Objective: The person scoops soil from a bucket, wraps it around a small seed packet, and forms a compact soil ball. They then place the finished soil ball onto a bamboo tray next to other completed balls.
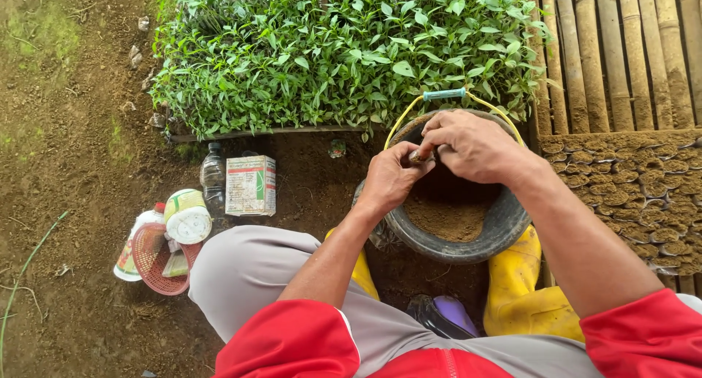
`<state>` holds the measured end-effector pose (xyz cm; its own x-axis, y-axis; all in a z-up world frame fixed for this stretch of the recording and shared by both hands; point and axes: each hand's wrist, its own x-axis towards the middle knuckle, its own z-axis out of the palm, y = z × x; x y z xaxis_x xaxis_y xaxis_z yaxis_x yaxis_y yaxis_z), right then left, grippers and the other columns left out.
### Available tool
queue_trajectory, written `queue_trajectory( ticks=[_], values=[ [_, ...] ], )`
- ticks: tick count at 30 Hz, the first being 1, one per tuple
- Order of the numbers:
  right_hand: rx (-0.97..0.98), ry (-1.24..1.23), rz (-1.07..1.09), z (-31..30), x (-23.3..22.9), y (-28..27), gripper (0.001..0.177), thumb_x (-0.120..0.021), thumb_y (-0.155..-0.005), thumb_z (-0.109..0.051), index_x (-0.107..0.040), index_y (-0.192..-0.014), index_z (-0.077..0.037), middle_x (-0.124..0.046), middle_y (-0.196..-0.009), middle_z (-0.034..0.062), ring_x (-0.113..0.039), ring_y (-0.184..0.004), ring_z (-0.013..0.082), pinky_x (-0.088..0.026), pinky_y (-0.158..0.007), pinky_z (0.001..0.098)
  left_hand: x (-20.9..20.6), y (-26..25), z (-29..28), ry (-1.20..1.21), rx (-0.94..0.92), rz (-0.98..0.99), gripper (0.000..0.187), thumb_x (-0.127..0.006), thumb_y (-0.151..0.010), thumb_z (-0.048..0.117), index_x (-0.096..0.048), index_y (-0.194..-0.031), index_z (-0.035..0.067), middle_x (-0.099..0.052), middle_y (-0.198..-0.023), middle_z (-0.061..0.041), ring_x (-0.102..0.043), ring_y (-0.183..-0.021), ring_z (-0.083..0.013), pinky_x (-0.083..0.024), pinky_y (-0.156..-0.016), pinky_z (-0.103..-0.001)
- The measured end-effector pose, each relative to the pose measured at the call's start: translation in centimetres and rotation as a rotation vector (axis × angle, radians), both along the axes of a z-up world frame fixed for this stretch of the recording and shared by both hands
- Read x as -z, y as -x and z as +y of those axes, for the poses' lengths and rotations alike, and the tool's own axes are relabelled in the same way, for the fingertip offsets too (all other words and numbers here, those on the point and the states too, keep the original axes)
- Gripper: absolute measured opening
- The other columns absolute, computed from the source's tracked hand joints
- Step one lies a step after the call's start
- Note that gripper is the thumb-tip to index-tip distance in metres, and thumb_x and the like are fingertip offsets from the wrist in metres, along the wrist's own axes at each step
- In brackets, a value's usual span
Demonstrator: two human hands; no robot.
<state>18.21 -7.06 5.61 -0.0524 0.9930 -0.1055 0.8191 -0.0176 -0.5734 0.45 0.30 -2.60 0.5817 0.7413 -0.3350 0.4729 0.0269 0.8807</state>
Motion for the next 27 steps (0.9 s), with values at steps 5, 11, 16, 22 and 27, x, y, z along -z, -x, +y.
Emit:
queue_trajectory(
  ticks=[5,11,16,22,27],
  values=[
    [0.009,0.035,-0.177,-0.1,1.0,0.6,0.007,-0.065,-0.090,-0.028,-0.066,-0.096,-0.026,-0.065,-0.108,-0.0031,-0.063,-0.110,0.0211,-0.054,-0.091,0.0404,1.2,-0.1,0.4,-0.001,-0.009,0.029,0.028,-0.085,-0.074,0.037,-0.078,-0.100,0.028,-0.073,-0.076,-0.004,-0.072,-0.081,-0.0189,-0.055,-0.077,-0.037],
    [0.012,-0.034,-0.089,-0.4,0.5,0.5,0.005,-0.062,-0.090,-0.019,-0.059,-0.094,-0.018,-0.066,-0.090,0.0049,-0.066,-0.097,0.0295,-0.056,-0.083,0.0468,0.0,0.2,0.2,0.156,-0.012,-0.190,0.025,-0.083,-0.077,0.024,-0.075,-0.099,0.017,-0.072,-0.074,-0.003,-0.070,-0.071,-0.0111,-0.056,-0.072,-0.027],
    [0.000,-0.138,-0.062,-0.8,-1.8,0.5,0.006,-0.063,-0.092,-0.016,-0.058,-0.094,-0.017,-0.066,-0.090,0.0066,-0.066,-0.094,0.0320,-0.056,-0.079,0.0484,-2.1,0.3,0.0,0.405,0.020,-0.562,0.032,-0.082,-0.081,0.002,-0.064,-0.107,0.002,-0.074,-0.081,-0.011,-0.074,-0.074,-0.0136,-0.062,-0.070,-0.024],
    [-0.054,-0.178,-0.130,-1.3,-3.3,1.0,0.006,-0.064,-0.093,-0.015,-0.058,-0.090,-0.017,-0.064,-0.091,0.0026,-0.064,-0.096,0.0264,-0.056,-0.079,0.0435,-2.0,0.0,0.4,0.435,0.033,-0.621,0.042,-0.081,-0.081,-0.003,-0.066,-0.120,0.001,-0.074,-0.086,-0.010,-0.074,-0.081,-0.0145,-0.064,-0.074,-0.025],
    [0.001,-0.339,-0.398,-1.3,-1.9,1.0,0.014,-0.056,-0.090,-0.004,-0.062,-0.087,-0.017,-0.063,-0.098,0.0027,-0.064,-0.097,0.0259,-0.055,-0.075,0.0381,-1.6,-0.3,0.5,0.302,-0.022,-0.607,0.042,-0.081,-0.077,-0.008,-0.069,-0.118,-0.001,-0.075,-0.090,-0.012,-0.072,-0.081,-0.0133,-0.063,-0.075,-0.027]
  ],
)
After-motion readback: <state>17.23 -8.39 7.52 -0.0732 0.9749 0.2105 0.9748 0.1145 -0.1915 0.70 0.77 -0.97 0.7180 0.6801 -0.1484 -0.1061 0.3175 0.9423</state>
